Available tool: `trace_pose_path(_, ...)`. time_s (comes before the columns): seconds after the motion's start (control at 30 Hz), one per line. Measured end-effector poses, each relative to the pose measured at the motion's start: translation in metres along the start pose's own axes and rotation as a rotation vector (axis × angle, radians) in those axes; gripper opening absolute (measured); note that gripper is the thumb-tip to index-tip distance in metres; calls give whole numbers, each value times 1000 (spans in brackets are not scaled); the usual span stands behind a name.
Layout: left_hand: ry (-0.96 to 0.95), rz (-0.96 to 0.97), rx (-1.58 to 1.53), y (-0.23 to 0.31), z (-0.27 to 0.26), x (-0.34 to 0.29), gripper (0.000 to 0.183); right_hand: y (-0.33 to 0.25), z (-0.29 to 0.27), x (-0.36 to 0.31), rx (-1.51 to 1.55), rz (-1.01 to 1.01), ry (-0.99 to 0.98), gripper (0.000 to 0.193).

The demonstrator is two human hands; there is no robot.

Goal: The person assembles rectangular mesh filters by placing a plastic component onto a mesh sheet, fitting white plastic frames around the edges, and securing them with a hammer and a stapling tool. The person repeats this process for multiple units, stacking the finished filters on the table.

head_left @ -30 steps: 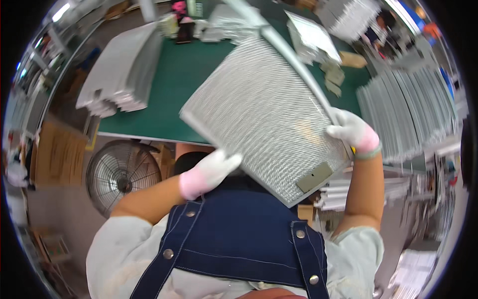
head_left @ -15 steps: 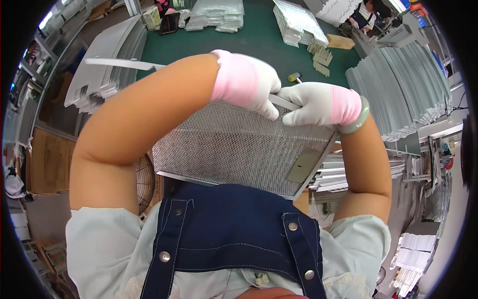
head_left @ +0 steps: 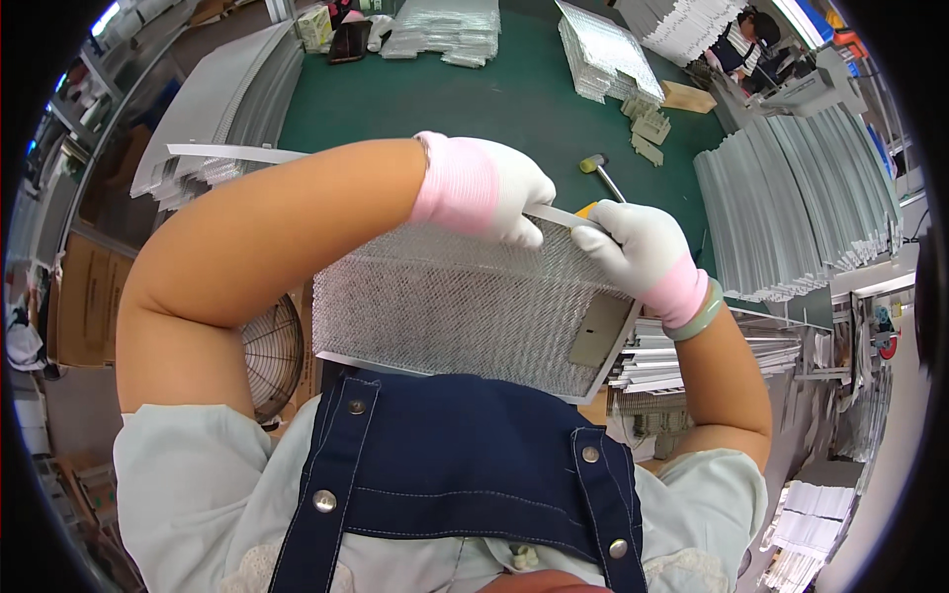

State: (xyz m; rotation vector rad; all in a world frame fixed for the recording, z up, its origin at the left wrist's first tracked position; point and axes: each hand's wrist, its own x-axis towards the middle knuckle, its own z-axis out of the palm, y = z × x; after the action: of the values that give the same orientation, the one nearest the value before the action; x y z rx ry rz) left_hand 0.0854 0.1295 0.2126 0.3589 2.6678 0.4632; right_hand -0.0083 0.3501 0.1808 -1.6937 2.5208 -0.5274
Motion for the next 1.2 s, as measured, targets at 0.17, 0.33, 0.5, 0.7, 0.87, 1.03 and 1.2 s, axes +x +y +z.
trace_pose_path(0.17, -114, 9, -112, -3, -14, -7, 38, -4, -25, 15, 524, 282, -349, 26)
trace_pose_path(0.33, -52, 58, -77, -7, -2, -5, 40, -3, -6, 2, 89, -34, -27, 27)
trace_pose_path(0.5, 215, 51, 133, -5, 18, -16, 47, 1, 12, 1, -169, -133, 109, 35)
trace_pose_path(0.7, 292, 19, 184, -30, 21, -41, 45, 10, 11, 2, -169, -133, 91, 40)
trace_pose_path(0.87, 418, 45, 268, -31, 26, -36, 43, 3, 1, 17, -345, -206, -11, 36)
trace_pose_path(1.03, 458, 97, 343, -26, 26, -34, 39, -34, 22, 27, -146, -142, 77, 31)
trace_pose_path(1.2, 460, 38, 342, -38, 26, -42, 33, -14, 9, 30, -233, -164, 66, 33)
